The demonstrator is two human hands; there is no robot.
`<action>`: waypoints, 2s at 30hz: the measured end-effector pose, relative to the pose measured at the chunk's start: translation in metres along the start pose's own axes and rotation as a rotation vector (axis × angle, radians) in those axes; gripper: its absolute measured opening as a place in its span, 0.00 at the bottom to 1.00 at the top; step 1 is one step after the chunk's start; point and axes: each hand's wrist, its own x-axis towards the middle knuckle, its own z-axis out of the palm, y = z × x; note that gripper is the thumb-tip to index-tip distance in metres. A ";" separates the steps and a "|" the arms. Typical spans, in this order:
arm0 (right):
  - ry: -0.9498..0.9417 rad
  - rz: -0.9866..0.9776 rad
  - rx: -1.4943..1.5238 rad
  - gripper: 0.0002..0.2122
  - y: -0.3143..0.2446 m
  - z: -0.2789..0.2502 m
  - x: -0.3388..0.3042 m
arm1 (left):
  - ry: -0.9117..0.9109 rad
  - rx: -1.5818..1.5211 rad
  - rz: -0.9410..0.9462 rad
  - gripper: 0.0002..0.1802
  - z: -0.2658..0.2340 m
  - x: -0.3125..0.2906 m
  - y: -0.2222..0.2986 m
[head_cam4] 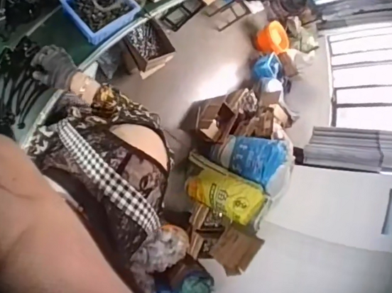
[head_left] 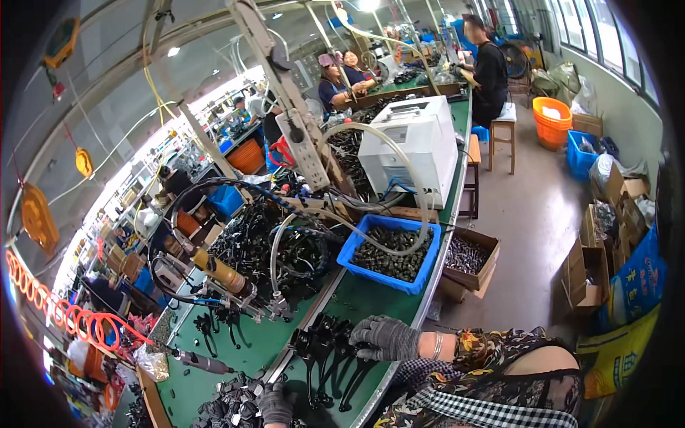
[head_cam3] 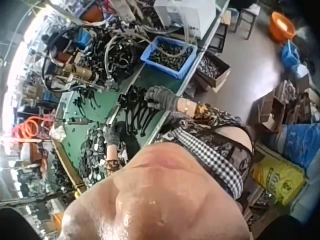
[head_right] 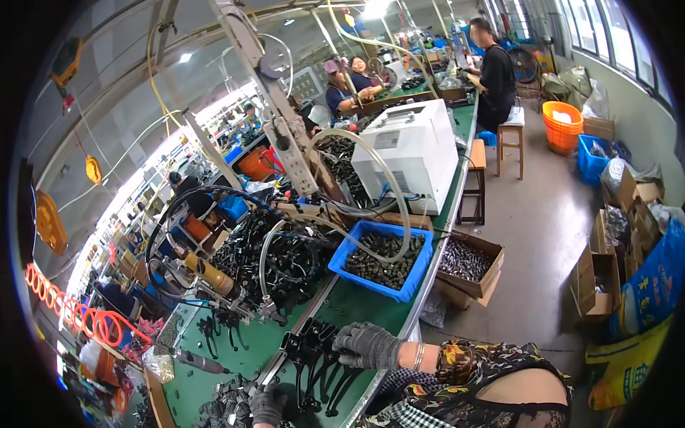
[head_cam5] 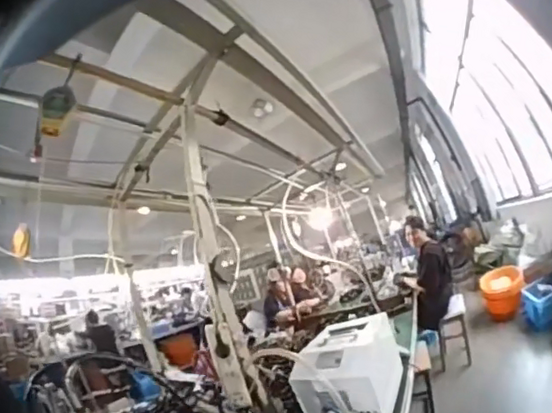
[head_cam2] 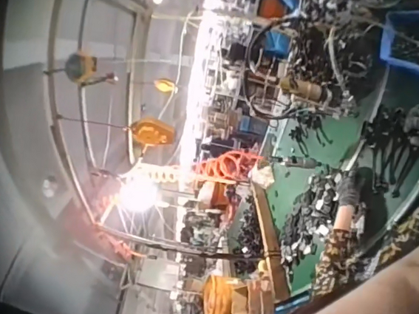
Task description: Assemble small black plastic components using a pneumatic screwdriver at a factory workbench.
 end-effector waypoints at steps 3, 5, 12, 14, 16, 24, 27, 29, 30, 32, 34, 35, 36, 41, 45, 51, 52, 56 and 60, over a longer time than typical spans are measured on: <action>0.159 -0.014 0.019 0.14 -0.004 -0.006 -0.012 | -0.087 -0.118 0.007 0.29 0.000 0.014 -0.006; 0.198 -0.004 0.036 0.14 -0.003 -0.012 -0.015 | -0.116 -0.117 0.000 0.28 -0.007 0.015 -0.002; 0.292 0.051 -0.011 0.12 0.001 -0.021 -0.034 | -0.218 -0.161 -0.042 0.23 0.012 0.021 -0.022; 0.291 0.053 -0.006 0.12 0.001 -0.022 -0.038 | -0.221 -0.090 0.024 0.24 0.012 0.022 -0.026; 0.282 0.071 0.004 0.12 -0.001 -0.024 -0.040 | -0.222 -0.019 0.090 0.25 0.012 0.023 -0.027; 0.272 0.073 0.001 0.12 0.002 -0.020 -0.039 | -0.137 -0.101 -0.146 0.34 0.020 0.019 -0.024; 0.264 0.073 -0.004 0.12 0.002 -0.020 -0.039 | -0.134 -0.114 -0.138 0.33 0.028 0.021 -0.031; 0.259 0.070 -0.006 0.12 0.002 -0.019 -0.039 | -0.141 -0.271 -0.204 0.33 0.044 0.022 -0.045; 0.246 0.080 -0.001 0.12 0.001 -0.019 -0.039 | -0.146 -0.427 -0.267 0.32 0.056 0.023 -0.054; 0.227 0.088 0.005 0.12 0.000 -0.019 -0.039 | -0.174 -0.495 -0.274 0.30 0.089 0.026 -0.087; 0.200 0.115 -0.026 0.12 -0.001 -0.018 -0.039 | -0.203 -0.564 -0.276 0.27 0.103 0.026 -0.095; 0.196 0.114 -0.028 0.12 -0.001 -0.018 -0.040 | -0.243 -0.921 -0.490 0.25 0.093 0.030 -0.078; 0.190 0.131 -0.028 0.13 -0.002 -0.019 -0.040 | -0.280 -1.274 -0.704 0.23 0.080 0.034 -0.067; 0.186 0.119 -0.008 0.13 0.001 -0.022 -0.039 | -0.120 -0.504 -0.184 0.21 0.044 0.018 -0.044; 0.210 0.091 0.009 0.13 -0.006 -0.027 -0.038 | 0.160 -0.442 -0.158 0.10 0.078 0.016 -0.058; 0.225 -0.065 0.094 0.13 -0.030 -0.033 -0.024 | 0.289 -0.297 -0.175 0.13 -0.035 0.007 0.032; 0.206 -0.079 0.103 0.13 -0.041 -0.031 -0.017 | 0.400 -0.459 -0.099 0.13 -0.042 0.004 0.045; 0.068 -0.068 0.582 0.12 -0.070 0.005 0.024 | 0.434 -0.915 0.089 0.25 -0.108 -0.004 0.142; 0.084 -0.026 0.625 0.06 -0.076 0.037 0.043 | 0.522 -0.600 0.179 0.30 -0.126 -0.021 0.180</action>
